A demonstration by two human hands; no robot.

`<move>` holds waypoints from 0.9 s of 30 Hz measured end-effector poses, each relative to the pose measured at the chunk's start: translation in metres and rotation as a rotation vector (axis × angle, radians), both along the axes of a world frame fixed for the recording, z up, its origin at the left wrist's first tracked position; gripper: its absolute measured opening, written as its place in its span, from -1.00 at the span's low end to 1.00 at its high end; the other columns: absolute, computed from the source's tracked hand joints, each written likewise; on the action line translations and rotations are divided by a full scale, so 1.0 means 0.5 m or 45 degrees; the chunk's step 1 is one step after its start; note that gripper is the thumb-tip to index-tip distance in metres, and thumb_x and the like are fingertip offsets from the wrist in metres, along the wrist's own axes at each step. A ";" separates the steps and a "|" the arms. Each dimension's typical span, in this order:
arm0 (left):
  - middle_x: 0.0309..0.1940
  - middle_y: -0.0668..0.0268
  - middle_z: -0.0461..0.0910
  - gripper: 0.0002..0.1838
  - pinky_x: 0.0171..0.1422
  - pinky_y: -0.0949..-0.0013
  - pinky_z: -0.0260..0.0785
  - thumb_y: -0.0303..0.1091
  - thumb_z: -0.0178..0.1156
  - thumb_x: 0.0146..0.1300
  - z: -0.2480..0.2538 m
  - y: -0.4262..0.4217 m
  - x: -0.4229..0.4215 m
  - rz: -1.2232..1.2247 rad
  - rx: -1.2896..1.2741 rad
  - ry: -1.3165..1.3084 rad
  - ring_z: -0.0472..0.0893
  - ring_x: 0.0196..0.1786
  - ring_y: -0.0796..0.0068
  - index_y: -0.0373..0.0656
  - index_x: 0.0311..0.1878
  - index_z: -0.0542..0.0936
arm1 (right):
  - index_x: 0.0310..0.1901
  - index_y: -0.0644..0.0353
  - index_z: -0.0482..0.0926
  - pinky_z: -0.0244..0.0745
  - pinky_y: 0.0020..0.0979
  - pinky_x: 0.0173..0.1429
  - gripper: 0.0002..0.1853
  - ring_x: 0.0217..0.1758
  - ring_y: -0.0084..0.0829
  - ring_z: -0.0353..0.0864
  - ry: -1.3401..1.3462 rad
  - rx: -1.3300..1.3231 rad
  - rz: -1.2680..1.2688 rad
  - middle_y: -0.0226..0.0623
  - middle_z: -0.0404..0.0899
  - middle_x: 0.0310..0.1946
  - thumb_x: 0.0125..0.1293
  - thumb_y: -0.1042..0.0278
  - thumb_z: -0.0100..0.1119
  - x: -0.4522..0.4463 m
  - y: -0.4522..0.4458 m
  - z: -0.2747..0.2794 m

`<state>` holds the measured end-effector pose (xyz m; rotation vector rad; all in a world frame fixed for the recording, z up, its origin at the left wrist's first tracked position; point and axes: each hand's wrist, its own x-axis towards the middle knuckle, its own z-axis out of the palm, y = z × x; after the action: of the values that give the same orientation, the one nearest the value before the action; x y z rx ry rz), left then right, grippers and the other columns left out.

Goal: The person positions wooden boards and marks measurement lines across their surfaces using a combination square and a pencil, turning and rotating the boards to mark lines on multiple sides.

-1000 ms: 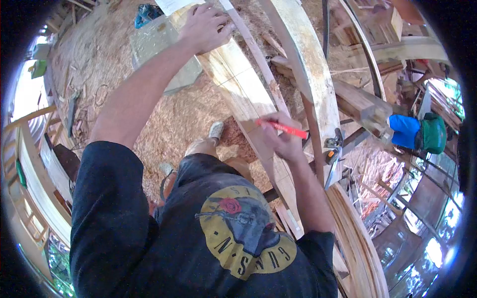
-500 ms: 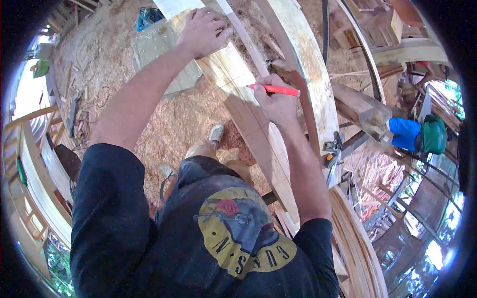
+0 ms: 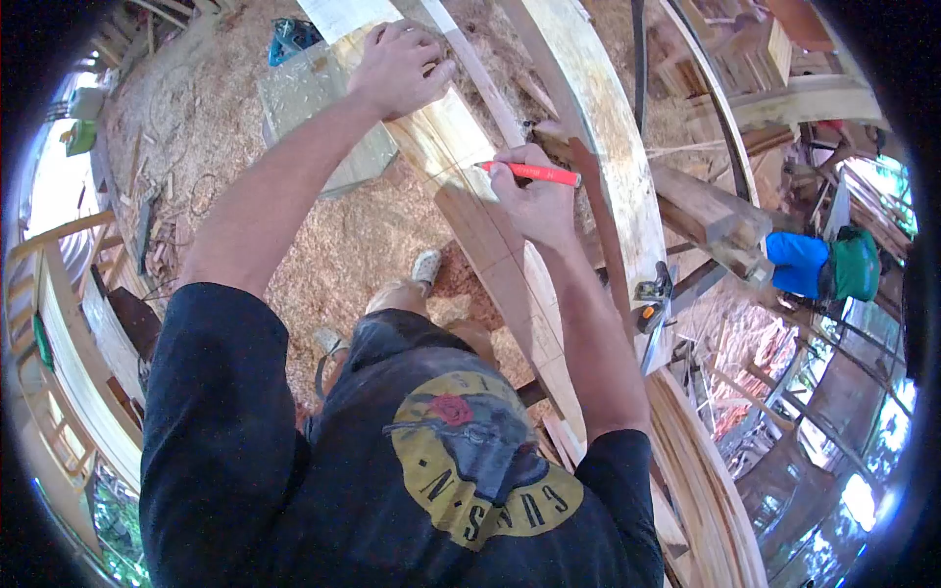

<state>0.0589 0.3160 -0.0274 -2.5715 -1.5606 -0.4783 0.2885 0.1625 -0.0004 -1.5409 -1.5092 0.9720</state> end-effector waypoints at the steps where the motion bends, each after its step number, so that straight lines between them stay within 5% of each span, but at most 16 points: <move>1: 0.12 0.33 0.66 -0.58 0.54 -0.08 0.13 0.09 0.09 0.42 0.000 0.001 -0.001 -0.003 0.009 0.000 0.41 0.42 0.16 0.00 -0.10 0.78 | -0.24 0.22 0.70 0.54 -0.40 -0.29 -0.87 -0.42 -0.51 0.64 -0.023 0.006 0.015 -0.29 0.67 -0.47 0.27 0.36 0.29 0.001 0.002 0.004; 5: 0.20 0.28 0.61 -0.49 0.59 -0.09 0.02 0.13 -0.03 0.46 -0.004 0.002 -0.004 -0.005 -0.076 0.019 0.36 0.45 0.18 -0.03 0.01 0.75 | -0.24 0.22 0.69 0.54 -0.40 -0.29 -0.87 -0.43 -0.52 0.63 -0.245 -0.009 0.051 -0.30 0.66 -0.49 0.27 0.35 0.30 0.035 -0.025 0.009; 9: 0.15 0.33 0.65 -0.57 0.57 -0.04 0.10 0.09 0.06 0.43 -0.018 0.003 0.002 0.013 0.043 -0.036 0.39 0.44 0.19 -0.01 -0.09 0.78 | -0.26 0.22 0.68 0.54 -0.41 -0.29 -0.87 -0.43 -0.52 0.62 -0.372 -0.107 0.086 -0.26 0.66 -0.48 0.26 0.35 0.31 0.114 -0.124 0.031; 22: 0.15 0.33 0.64 -0.56 0.59 -0.04 0.08 0.10 0.06 0.43 -0.015 0.001 -0.001 0.019 -0.004 -0.043 0.37 0.46 0.16 0.00 -0.06 0.77 | -0.28 0.23 0.66 0.55 -0.38 -0.23 -0.87 -0.35 -0.46 0.66 -0.188 0.106 0.053 -0.24 0.66 -0.44 0.27 0.35 0.33 0.048 -0.023 -0.012; 27: 0.27 0.29 0.56 -0.47 0.63 -0.12 -0.01 0.11 -0.15 0.53 0.001 -0.005 0.001 0.039 -0.147 0.087 0.31 0.50 0.21 0.03 0.08 0.73 | -0.23 0.24 0.68 0.55 -0.44 -0.07 -0.84 -0.20 -0.54 0.64 0.206 -0.257 -0.028 -0.36 0.69 -0.34 0.30 0.32 0.35 0.131 -0.117 -0.014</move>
<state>0.0593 0.3132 -0.0267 -2.6124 -1.6478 -0.3031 0.3542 0.1039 -0.0073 -1.5719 -1.3113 1.2367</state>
